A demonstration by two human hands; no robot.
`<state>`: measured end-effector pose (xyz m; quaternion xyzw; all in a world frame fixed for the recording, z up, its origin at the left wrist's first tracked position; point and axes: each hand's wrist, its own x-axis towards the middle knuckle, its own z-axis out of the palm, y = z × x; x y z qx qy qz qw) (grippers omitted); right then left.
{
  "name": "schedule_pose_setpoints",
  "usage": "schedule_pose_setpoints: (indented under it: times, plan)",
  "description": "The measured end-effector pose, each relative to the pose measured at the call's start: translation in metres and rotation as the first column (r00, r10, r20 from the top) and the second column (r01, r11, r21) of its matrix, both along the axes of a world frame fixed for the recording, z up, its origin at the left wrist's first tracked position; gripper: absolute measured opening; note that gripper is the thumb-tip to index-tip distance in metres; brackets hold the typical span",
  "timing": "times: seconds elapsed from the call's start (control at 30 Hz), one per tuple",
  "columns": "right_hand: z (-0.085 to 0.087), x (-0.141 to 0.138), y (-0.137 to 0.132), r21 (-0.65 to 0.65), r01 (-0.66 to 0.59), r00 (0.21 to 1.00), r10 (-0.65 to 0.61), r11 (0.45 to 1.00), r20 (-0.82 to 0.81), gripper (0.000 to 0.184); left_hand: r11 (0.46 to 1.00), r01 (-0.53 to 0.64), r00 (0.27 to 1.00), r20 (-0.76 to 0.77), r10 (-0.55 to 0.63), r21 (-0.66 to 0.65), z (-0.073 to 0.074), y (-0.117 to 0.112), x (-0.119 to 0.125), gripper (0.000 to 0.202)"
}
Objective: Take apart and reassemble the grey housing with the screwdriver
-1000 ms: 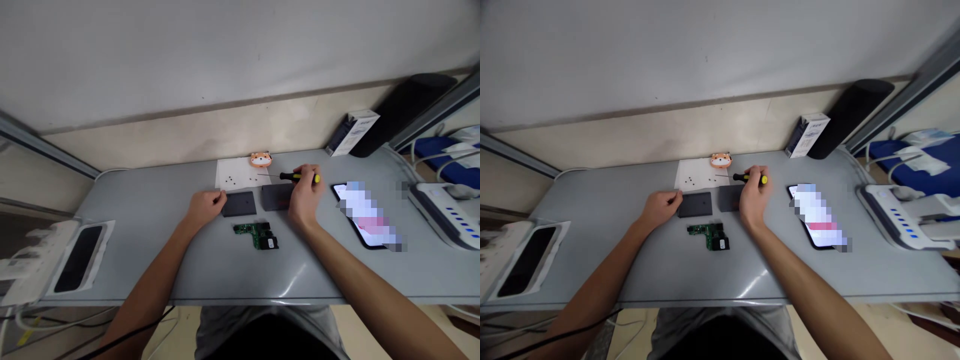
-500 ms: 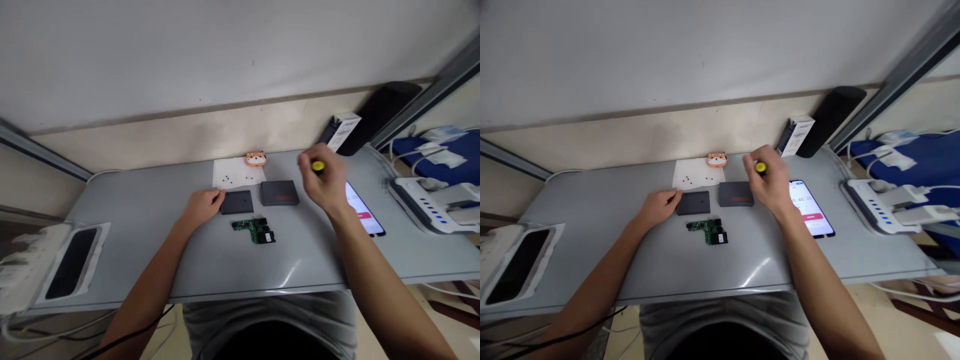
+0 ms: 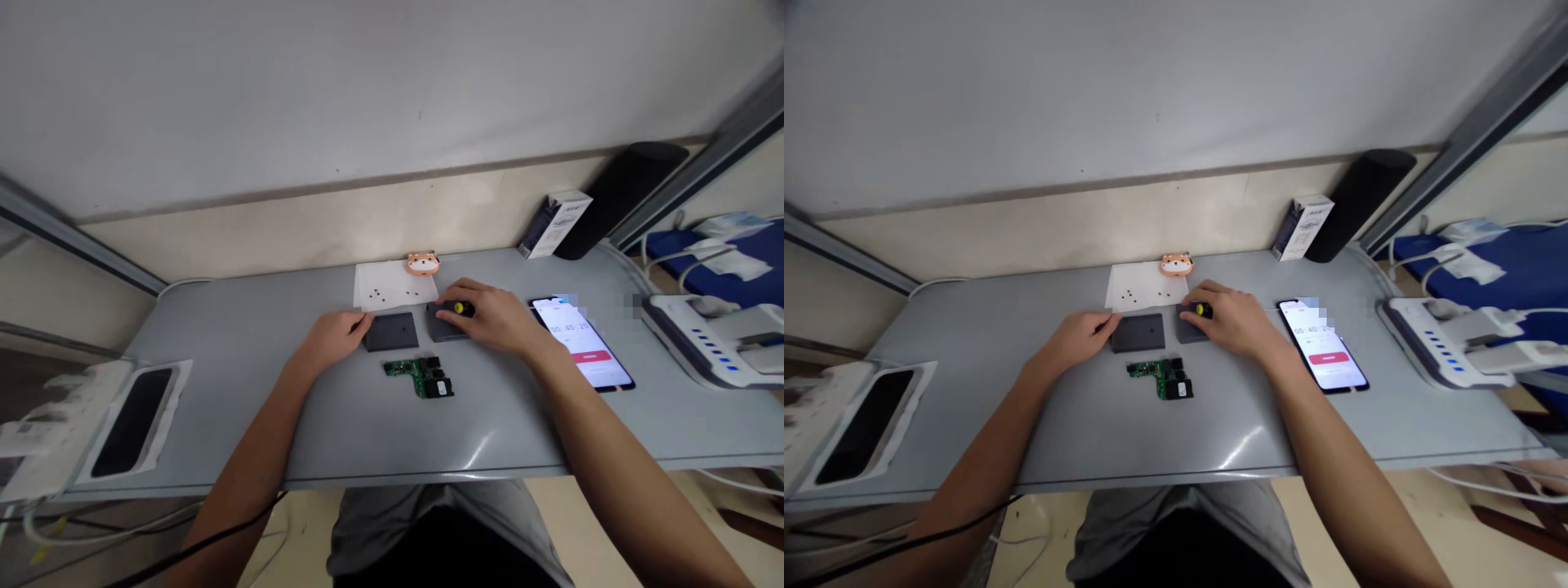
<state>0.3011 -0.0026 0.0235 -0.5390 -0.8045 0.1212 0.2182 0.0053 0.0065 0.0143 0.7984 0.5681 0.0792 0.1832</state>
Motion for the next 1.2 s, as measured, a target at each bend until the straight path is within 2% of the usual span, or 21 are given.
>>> schedule_pose_setpoints:
  times: [0.1, 0.17, 0.27, 0.33, 0.4, 0.47, 0.57, 0.7, 0.77, 0.83, 0.93, 1.1, 1.2]
  plan:
    - [0.007, 0.000, -0.011, 0.148, 0.082, 0.986, -0.059, 0.986, -0.157, 0.020, 1.000, 0.011, 1.000, -0.025, -0.012, -0.015, 0.003, 0.000, -0.001, 0.048]
    - [0.010, 0.000, -0.025, 0.169, 0.028, 0.986, 0.000, 0.985, -0.168, 0.020, 1.000, 0.002, 0.999, -0.043, -0.003, -0.021, 0.006, 0.000, -0.003, 0.047]
    - [0.005, -0.001, -0.049, 0.104, -0.180, 0.984, 0.179, 0.978, 0.015, 0.023, 0.998, -0.035, 0.998, -0.045, 0.033, -0.044, 0.011, 0.000, -0.007, 0.042]
    - [-0.004, -0.002, -0.064, 0.040, -0.285, 0.951, 0.277, 0.958, 0.138, 0.031, 0.997, -0.049, 0.999, -0.024, 0.048, -0.067, 0.014, 0.000, -0.010, 0.032]
    - [-0.013, -0.004, -0.075, -0.005, -0.320, 0.928, 0.315, 0.947, 0.198, 0.040, 0.994, -0.053, 0.999, -0.002, 0.053, -0.098, 0.018, 0.000, -0.014, 0.020]
    - [-0.020, -0.006, -0.080, -0.038, -0.341, 0.913, 0.341, 0.939, 0.224, 0.044, 0.989, -0.047, 0.998, 0.022, 0.051, -0.137, 0.020, -0.001, -0.016, 0.017]
    - [-0.018, -0.010, -0.074, -0.013, -0.379, 0.906, 0.374, 0.925, 0.198, 0.036, 0.981, -0.015, 0.998, 0.061, 0.027, -0.193, 0.019, -0.001, -0.018, 0.022]
    - [0.000, -0.019, -0.040, 0.059, -0.313, 0.943, 0.303, 0.948, 0.137, 0.029, 0.973, 0.031, 0.993, 0.119, -0.004, -0.228, 0.015, 0.000, -0.020, 0.027]
    - [0.008, -0.024, -0.019, 0.011, -0.294, 0.943, 0.288, 0.956, 0.167, 0.030, 0.974, 0.039, 0.991, 0.137, -0.008, -0.225, 0.013, -0.001, -0.019, 0.028]
    - [0.011, -0.029, -0.003, -0.062, -0.317, 0.931, 0.323, 0.946, 0.171, 0.030, 0.980, 0.035, 0.992, 0.129, -0.010, -0.193, 0.012, -0.003, -0.017, 0.025]
    - [0.006, -0.034, 0.006, -0.082, -0.325, 0.932, 0.333, 0.942, 0.140, 0.030, 0.989, 0.043, 0.995, 0.093, -0.030, -0.139, 0.011, -0.007, -0.013, 0.018]
    - [-0.009, -0.033, -0.001, 0.020, -0.286, 0.954, 0.283, 0.958, 0.100, 0.028, 0.990, 0.052, 0.998, 0.035, -0.047, -0.130, 0.007, -0.009, -0.009, 0.016]
    - [-0.012, -0.033, -0.005, 0.029, -0.288, 0.949, 0.281, 0.957, 0.145, 0.027, 0.993, 0.067, 0.998, 0.009, -0.067, -0.097, 0.005, -0.008, -0.010, 0.015]
